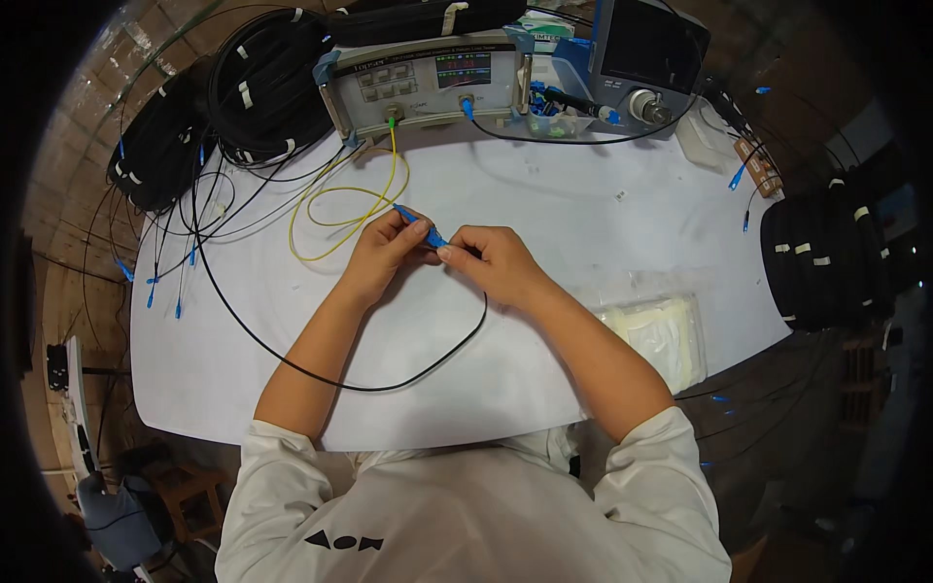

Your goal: The recorder is testing and cleaning fiber optic cables using specialized equipment.

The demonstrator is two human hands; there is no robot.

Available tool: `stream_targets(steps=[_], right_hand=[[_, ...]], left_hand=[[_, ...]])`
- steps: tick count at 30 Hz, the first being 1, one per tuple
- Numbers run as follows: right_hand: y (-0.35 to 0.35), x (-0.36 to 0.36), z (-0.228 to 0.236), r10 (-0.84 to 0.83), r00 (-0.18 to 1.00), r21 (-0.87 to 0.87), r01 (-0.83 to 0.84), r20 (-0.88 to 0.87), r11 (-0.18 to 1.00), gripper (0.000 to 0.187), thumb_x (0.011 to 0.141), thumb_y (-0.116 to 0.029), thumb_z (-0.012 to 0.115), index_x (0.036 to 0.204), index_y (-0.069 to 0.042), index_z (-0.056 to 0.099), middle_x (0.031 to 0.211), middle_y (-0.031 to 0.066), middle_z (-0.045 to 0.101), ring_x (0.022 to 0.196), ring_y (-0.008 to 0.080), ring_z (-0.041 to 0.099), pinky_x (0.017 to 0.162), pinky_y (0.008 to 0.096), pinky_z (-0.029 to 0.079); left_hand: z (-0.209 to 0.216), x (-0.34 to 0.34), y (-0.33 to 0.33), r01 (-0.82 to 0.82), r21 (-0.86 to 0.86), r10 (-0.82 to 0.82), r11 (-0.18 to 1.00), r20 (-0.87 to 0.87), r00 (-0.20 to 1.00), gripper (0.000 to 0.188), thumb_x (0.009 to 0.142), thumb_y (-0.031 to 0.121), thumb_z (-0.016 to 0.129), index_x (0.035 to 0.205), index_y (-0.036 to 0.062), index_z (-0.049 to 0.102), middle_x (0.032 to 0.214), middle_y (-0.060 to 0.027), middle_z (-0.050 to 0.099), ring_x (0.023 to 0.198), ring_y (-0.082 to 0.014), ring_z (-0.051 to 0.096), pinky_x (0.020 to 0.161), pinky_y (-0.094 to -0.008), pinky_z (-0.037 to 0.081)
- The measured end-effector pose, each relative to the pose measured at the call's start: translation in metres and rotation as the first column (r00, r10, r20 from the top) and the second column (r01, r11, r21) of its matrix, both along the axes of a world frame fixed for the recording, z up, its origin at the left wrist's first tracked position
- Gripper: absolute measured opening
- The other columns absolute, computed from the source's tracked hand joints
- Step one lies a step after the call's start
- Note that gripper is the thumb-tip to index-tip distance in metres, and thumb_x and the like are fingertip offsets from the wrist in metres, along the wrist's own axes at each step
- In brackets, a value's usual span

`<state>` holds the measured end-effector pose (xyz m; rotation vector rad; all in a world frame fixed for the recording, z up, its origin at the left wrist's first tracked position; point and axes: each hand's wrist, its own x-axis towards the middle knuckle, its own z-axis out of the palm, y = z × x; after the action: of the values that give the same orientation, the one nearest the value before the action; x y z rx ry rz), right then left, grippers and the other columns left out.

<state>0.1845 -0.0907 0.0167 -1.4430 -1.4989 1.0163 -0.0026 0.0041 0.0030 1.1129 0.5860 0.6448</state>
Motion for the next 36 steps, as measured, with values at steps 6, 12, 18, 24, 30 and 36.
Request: stream_targets(steps=[6,12,18,24,30,36], right_hand=[[0.000,-0.002,0.003,0.010,1.000,-0.005,-0.010,-0.014,1.000,0.022,0.094,-0.021,0.065,0.086,0.000,0.067,0.066,-0.0043,0.052,0.063,0.0063,0.043,0.056,0.0254,0.036],[0.001,-0.002,-0.002,-0.025,0.995,0.008,0.026,-0.099,1.000,0.024,0.093,-0.023,0.067,0.087,0.001,0.069,0.068,0.0011,0.063,0.063,0.0075,0.049,0.056,0.0258,0.041],[0.000,-0.005,0.003,-0.017,0.993,0.028,0.020,-0.115,0.999,0.024,0.092,-0.023,0.067,0.089,0.001,0.070,0.070,0.0039,0.066,0.065,0.0081,0.054,0.059,0.0267,0.044],[0.010,-0.003,0.000,-0.067,0.998,0.024,0.067,-0.018,0.997,0.028,0.091,-0.026,0.069,0.087,0.001,0.070,0.068,0.0057,0.066,0.062,0.0111,0.056,0.058,0.0284,0.046],[0.014,-0.003,-0.003,-0.085,0.989,0.097,0.074,0.118,0.993,0.029,0.088,-0.029,0.070,0.085,0.000,0.070,0.065,0.0092,0.064,0.058,0.0154,0.056,0.057,0.0310,0.045],[0.017,0.003,-0.004,-0.036,0.999,0.071,0.034,0.039,0.997,0.029,0.089,-0.029,0.069,0.083,0.000,0.070,0.063,0.0065,0.063,0.058,0.0121,0.052,0.055,0.0288,0.042]], left_hand=[[0.002,-0.001,-0.002,-0.007,-0.006,0.007,1.000,0.018,1.000,0.028,0.096,0.024,0.066,0.106,-0.0013,0.059,0.096,-0.0074,0.064,0.087,-0.0160,0.067,0.078,-0.0297,0.059],[-0.001,0.003,-0.004,-0.007,0.026,0.007,1.000,0.007,1.000,0.028,0.095,0.024,0.067,0.106,-0.0011,0.061,0.095,-0.0071,0.065,0.086,-0.0151,0.066,0.076,-0.0281,0.057],[0.000,0.002,-0.005,-0.015,0.040,0.015,0.999,0.002,1.000,0.029,0.095,0.025,0.068,0.107,-0.0005,0.061,0.095,-0.0070,0.066,0.083,-0.0154,0.066,0.074,-0.0280,0.057],[-0.003,0.007,-0.003,-0.101,-0.023,0.102,0.995,0.014,0.995,0.027,0.093,0.023,0.070,0.107,0.0001,0.063,0.097,-0.0066,0.067,0.084,-0.0146,0.066,0.075,-0.0280,0.057],[-0.006,0.008,0.000,-0.082,-0.045,0.083,0.996,0.015,0.996,0.025,0.095,0.023,0.068,0.106,0.0016,0.062,0.096,-0.0069,0.067,0.085,-0.0147,0.067,0.074,-0.0279,0.058],[-0.008,0.009,0.003,-0.064,-0.011,0.065,0.998,0.016,0.998,0.026,0.096,0.025,0.065,0.104,0.0007,0.060,0.091,-0.0080,0.068,0.079,-0.0155,0.068,0.069,-0.0270,0.058]])
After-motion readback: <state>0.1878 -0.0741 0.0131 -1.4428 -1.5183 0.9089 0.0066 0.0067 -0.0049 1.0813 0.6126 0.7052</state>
